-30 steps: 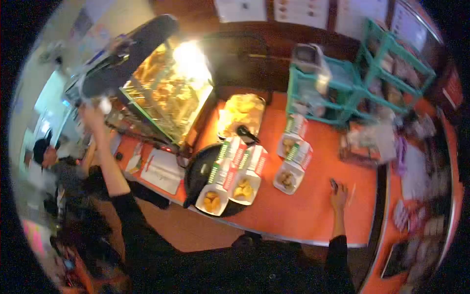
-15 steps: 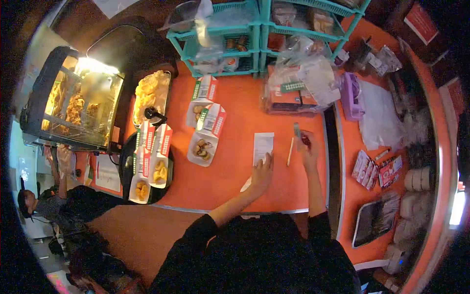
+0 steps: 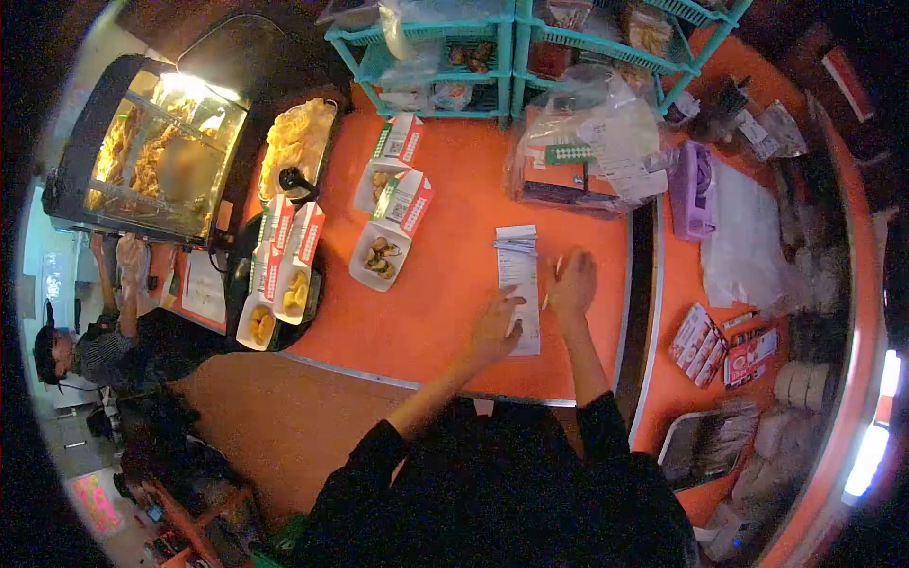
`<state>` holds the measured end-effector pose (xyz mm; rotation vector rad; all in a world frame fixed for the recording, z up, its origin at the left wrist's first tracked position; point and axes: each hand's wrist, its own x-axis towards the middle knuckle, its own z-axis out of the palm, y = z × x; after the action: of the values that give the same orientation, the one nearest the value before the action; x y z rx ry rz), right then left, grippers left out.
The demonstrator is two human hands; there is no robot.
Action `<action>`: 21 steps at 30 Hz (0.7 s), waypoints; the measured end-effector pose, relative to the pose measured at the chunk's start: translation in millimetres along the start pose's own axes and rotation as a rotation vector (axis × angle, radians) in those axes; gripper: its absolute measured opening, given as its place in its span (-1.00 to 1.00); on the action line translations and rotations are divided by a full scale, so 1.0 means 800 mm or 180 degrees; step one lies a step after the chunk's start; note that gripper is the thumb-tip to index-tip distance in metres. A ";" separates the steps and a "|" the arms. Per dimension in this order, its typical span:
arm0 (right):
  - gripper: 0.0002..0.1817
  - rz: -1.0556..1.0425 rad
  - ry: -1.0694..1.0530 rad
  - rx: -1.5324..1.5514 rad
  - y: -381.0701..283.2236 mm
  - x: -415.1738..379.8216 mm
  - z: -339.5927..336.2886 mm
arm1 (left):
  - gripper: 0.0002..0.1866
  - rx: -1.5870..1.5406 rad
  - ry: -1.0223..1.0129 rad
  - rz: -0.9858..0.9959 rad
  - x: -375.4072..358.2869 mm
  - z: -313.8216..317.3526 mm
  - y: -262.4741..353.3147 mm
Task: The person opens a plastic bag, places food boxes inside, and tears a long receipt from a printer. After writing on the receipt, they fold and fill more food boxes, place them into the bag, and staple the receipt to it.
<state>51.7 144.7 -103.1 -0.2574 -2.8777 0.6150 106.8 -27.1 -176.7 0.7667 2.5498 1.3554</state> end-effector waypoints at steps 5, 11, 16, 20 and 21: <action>-0.41 0.1179 -0.1388 -0.0645 0.024 -0.045 0.021 | 0.07 0.0915 -0.0067 -0.0696 0.022 -0.064 0.009; -0.81 0.1833 -0.0900 0.2501 0.048 -0.044 0.009 | 0.38 0.0994 -0.0438 -0.0899 0.035 -0.081 -0.001; -0.90 0.1837 -0.0299 0.4059 0.008 -0.057 0.011 | 0.42 0.0816 -0.0364 -0.0929 0.032 -0.080 -0.006; -0.90 0.1188 -0.0348 0.3483 -0.032 -0.054 0.044 | 0.44 0.0798 -0.0351 -0.0899 0.033 -0.081 -0.007; -0.90 0.1184 -0.0368 0.3485 -0.033 -0.051 0.053 | 0.45 0.0752 -0.0360 -0.0912 0.033 -0.081 -0.007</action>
<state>79.0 96.5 -136.0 -0.5633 -2.1326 2.1409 58.9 -63.8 -141.1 0.4704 2.6324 0.9114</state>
